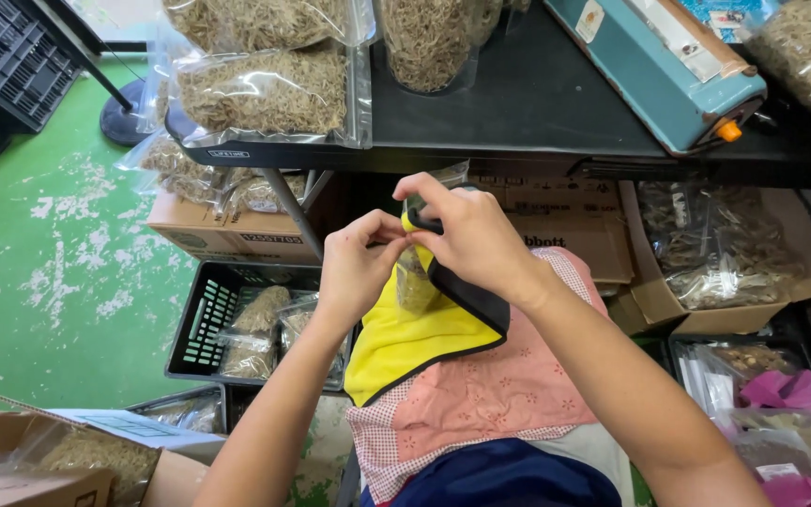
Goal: The person fills plastic bags with dried food ingredients and seals them using a heat sealer tool.
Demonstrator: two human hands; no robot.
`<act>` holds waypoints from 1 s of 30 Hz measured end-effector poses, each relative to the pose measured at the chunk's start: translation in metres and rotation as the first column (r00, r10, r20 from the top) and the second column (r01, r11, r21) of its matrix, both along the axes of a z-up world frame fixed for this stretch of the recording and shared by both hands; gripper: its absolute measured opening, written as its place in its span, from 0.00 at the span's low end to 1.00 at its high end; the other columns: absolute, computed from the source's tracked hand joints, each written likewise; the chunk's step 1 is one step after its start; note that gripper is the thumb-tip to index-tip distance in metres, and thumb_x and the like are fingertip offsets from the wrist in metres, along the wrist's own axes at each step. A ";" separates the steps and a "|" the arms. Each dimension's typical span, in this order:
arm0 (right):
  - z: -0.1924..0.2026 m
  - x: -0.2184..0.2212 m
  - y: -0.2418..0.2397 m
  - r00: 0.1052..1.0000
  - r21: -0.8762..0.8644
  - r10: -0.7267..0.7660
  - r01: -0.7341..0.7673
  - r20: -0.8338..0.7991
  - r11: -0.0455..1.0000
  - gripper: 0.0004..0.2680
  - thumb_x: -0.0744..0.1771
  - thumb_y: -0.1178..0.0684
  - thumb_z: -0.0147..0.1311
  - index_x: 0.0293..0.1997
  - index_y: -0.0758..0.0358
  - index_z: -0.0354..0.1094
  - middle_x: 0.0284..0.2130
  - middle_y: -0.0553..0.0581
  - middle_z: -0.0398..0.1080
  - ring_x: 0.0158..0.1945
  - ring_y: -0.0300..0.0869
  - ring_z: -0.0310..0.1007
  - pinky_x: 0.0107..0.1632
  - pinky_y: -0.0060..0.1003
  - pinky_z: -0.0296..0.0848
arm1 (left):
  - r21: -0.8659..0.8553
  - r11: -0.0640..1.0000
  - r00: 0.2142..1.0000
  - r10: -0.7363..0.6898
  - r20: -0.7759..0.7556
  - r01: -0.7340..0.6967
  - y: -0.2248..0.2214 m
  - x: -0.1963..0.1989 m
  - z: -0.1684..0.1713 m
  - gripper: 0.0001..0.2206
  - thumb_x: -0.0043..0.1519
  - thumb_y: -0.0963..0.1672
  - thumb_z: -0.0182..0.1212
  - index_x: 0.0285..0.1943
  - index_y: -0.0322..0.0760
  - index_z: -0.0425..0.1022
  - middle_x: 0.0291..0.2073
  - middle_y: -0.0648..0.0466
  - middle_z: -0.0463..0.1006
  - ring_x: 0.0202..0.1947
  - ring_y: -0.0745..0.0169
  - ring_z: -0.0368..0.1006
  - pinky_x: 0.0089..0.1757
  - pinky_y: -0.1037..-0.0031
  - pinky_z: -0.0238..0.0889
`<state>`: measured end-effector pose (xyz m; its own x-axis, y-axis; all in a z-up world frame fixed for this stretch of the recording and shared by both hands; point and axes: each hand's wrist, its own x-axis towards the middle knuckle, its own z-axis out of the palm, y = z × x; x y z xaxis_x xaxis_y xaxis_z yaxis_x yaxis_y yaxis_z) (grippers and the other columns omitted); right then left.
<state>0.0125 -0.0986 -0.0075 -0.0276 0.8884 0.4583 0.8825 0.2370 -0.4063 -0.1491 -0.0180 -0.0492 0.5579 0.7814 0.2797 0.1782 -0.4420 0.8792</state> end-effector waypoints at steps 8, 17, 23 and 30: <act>0.002 0.008 0.004 0.998 -0.118 0.035 -0.029 0.045 0.993 0.19 0.65 0.52 0.62 0.61 0.45 0.59 0.30 0.57 0.80 0.39 0.59 0.80 0.47 0.52 0.76 | -0.040 0.999 0.999 -0.005 0.053 0.007 0.006 0.000 -0.010 0.06 0.59 0.36 0.69 0.42 0.36 0.82 0.31 0.48 0.81 0.39 0.59 0.81 0.44 0.71 0.78; 0.025 0.011 0.005 0.987 -0.247 0.115 -0.085 0.112 0.965 0.20 0.66 0.55 0.60 0.64 0.46 0.58 0.31 0.69 0.79 0.40 0.68 0.78 0.49 0.59 0.75 | -0.072 0.997 0.997 0.035 0.074 -0.030 0.016 -0.002 -0.009 0.04 0.59 0.39 0.70 0.40 0.39 0.83 0.28 0.51 0.81 0.36 0.65 0.80 0.41 0.73 0.79; 0.024 0.017 0.007 0.978 -0.196 0.117 -0.082 0.172 0.977 0.20 0.66 0.51 0.60 0.65 0.43 0.58 0.25 0.69 0.76 0.37 0.68 0.78 0.46 0.58 0.75 | 0.025 0.996 0.987 0.087 0.133 -0.091 0.023 0.001 -0.003 0.01 0.61 0.41 0.69 0.39 0.42 0.83 0.28 0.50 0.81 0.34 0.64 0.79 0.39 0.72 0.78; 0.020 0.023 -0.016 0.974 -0.144 0.177 -0.157 0.143 0.977 0.16 0.66 0.52 0.59 0.60 0.45 0.62 0.24 0.63 0.76 0.35 0.60 0.80 0.42 0.53 0.78 | -0.046 0.977 0.929 0.210 0.305 -0.206 0.071 0.002 -0.008 0.02 0.65 0.41 0.64 0.39 0.43 0.80 0.27 0.58 0.79 0.28 0.72 0.75 0.37 0.77 0.73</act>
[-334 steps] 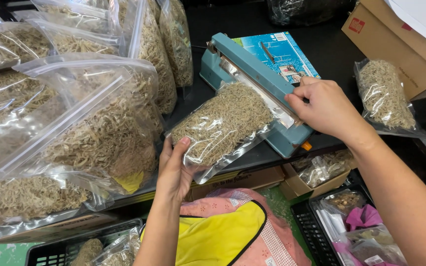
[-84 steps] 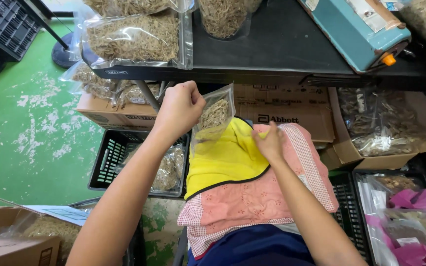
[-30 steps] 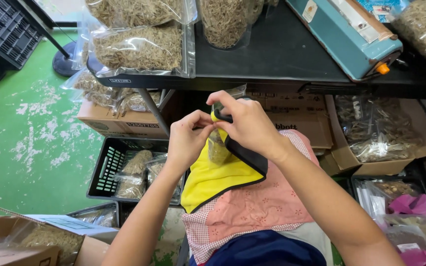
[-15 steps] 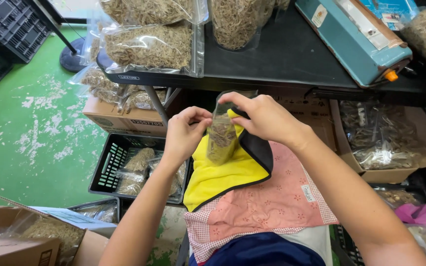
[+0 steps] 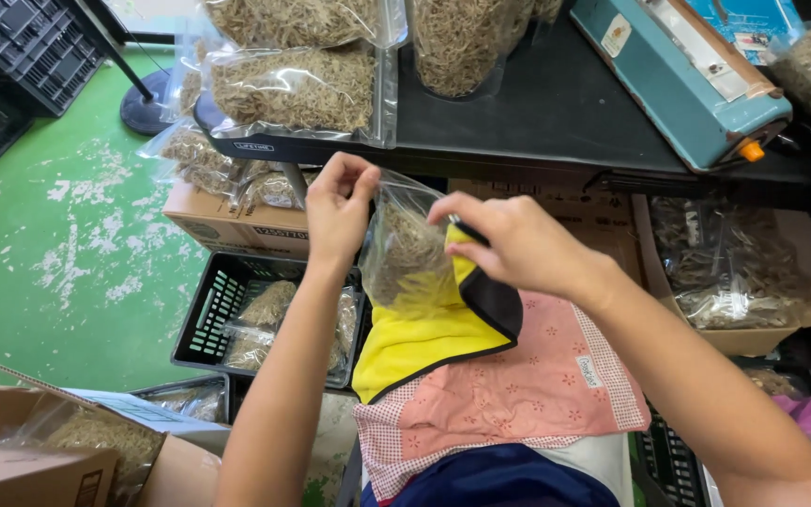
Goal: The person fills plastic bags with dried food ingredients and seals them using a heat sealer tool.
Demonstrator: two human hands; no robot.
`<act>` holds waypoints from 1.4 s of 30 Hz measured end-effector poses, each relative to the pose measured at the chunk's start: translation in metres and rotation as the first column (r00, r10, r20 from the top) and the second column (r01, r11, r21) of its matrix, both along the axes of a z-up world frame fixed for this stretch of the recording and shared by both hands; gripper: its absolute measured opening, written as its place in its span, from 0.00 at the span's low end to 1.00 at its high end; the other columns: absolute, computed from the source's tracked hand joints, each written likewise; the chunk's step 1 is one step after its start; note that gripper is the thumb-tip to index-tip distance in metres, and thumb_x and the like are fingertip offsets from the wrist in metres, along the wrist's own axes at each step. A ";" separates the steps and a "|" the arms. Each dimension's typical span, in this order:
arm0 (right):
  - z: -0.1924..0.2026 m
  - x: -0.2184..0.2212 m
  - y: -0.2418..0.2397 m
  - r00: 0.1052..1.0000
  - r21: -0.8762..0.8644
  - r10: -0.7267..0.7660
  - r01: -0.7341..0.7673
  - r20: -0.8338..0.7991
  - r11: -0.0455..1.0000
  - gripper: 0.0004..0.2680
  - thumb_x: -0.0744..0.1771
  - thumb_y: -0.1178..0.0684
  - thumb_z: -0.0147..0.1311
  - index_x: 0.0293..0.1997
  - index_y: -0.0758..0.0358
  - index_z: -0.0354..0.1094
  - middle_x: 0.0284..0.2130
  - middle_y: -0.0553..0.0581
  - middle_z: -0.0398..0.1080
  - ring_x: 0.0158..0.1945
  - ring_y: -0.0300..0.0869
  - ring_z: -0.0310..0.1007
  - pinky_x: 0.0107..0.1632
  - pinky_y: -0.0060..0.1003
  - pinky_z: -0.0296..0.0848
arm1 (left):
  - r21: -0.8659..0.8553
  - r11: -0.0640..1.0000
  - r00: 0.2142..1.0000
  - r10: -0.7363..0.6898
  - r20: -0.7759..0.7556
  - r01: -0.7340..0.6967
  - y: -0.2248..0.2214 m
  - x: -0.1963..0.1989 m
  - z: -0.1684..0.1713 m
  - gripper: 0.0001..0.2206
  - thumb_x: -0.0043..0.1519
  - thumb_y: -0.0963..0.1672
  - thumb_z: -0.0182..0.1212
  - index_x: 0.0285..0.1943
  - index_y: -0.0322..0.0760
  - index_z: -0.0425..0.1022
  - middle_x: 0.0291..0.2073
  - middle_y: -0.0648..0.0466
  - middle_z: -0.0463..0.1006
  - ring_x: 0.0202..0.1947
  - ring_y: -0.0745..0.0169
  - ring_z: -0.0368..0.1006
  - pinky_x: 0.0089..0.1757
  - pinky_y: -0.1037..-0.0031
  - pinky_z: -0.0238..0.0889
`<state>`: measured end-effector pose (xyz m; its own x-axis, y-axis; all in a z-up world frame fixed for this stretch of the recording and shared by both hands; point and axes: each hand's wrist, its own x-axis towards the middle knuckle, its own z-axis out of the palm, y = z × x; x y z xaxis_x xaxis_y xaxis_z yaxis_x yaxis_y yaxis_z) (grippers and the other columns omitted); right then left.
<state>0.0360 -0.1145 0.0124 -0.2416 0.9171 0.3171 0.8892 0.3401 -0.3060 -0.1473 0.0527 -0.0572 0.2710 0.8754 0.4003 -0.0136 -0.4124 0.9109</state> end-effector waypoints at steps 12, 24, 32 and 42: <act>-0.044 -0.048 -0.023 0.900 0.359 0.430 -0.427 0.076 0.830 0.07 0.72 0.54 0.45 0.50 0.58 0.72 0.21 0.51 0.65 0.30 0.44 0.74 0.45 0.39 0.78 | -0.255 0.744 0.786 -0.595 0.167 0.617 -0.036 0.085 -0.044 0.03 0.59 0.40 0.68 0.37 0.43 0.81 0.25 0.62 0.75 0.28 0.78 0.73 0.32 0.81 0.69; -0.013 -0.002 0.026 0.970 0.108 -0.105 0.131 -0.218 0.985 0.16 0.63 0.56 0.64 0.54 0.46 0.68 0.28 0.58 0.78 0.40 0.59 0.79 0.47 0.53 0.76 | -0.137 0.922 0.931 -0.355 0.082 0.363 -0.059 0.024 -0.017 0.09 0.65 0.42 0.64 0.54 0.41 0.82 0.48 0.50 0.84 0.50 0.62 0.79 0.51 0.70 0.75; -0.027 0.000 0.036 0.877 0.070 -0.222 0.277 -0.427 0.958 0.18 0.58 0.53 0.73 0.47 0.43 0.68 0.27 0.43 0.80 0.41 0.39 0.82 0.53 0.36 0.74 | -0.092 0.962 0.962 -0.246 0.114 0.257 -0.071 0.018 -0.021 0.06 0.62 0.39 0.68 0.46 0.30 0.82 0.50 0.44 0.83 0.48 0.52 0.81 0.46 0.72 0.77; -0.017 -0.005 0.031 0.931 0.041 -0.221 0.243 -0.292 0.969 0.19 0.59 0.58 0.68 0.53 0.44 0.69 0.24 0.55 0.79 0.39 0.53 0.81 0.51 0.48 0.76 | -0.132 0.958 0.963 -0.237 0.131 0.254 -0.077 0.017 -0.018 0.07 0.61 0.37 0.67 0.46 0.29 0.81 0.51 0.42 0.83 0.51 0.50 0.79 0.47 0.73 0.77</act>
<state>0.0311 -0.0838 -0.0046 0.0849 0.9075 0.4113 0.8263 0.1665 -0.5380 -0.1305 -0.0247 -0.0753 0.4451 0.8387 0.3137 -0.2035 -0.2465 0.9476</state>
